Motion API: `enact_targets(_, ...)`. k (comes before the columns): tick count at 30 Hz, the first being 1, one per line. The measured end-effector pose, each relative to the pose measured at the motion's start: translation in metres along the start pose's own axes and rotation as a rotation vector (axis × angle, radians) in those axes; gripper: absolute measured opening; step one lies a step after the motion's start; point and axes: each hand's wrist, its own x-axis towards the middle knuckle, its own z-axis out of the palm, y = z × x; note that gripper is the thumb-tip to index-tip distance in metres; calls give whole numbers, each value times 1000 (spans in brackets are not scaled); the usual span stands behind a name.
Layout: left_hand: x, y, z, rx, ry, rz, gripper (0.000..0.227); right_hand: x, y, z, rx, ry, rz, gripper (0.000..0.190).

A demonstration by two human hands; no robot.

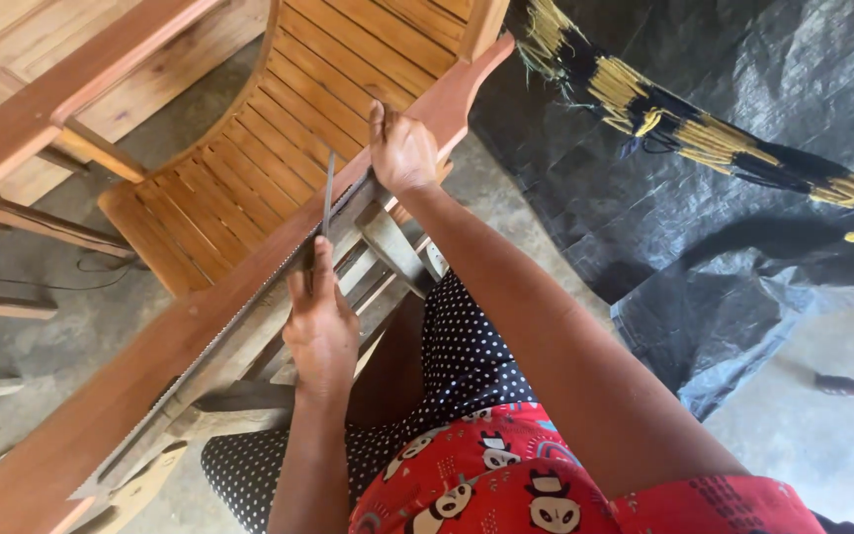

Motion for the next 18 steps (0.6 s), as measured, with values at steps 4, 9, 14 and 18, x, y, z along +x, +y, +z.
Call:
enact_targets(4, -22, -14, -5, -164, 59, -6, 57, 0, 1, 1, 26, 55, -39, 43)
enact_targets(9, -75, -21, -23, 7, -66, -138, 53, -3, 3, 3, 15, 11, -20, 45)
enact_targets(14, -73, -32, 3, 145, -90, -114, 53, -1, 4, 3, 9, -5, -19, 46)
enact_targets(18, -20, -10, -2, 118, -67, -102, 61, 2, 5, 1, 5, -1, -70, 47)
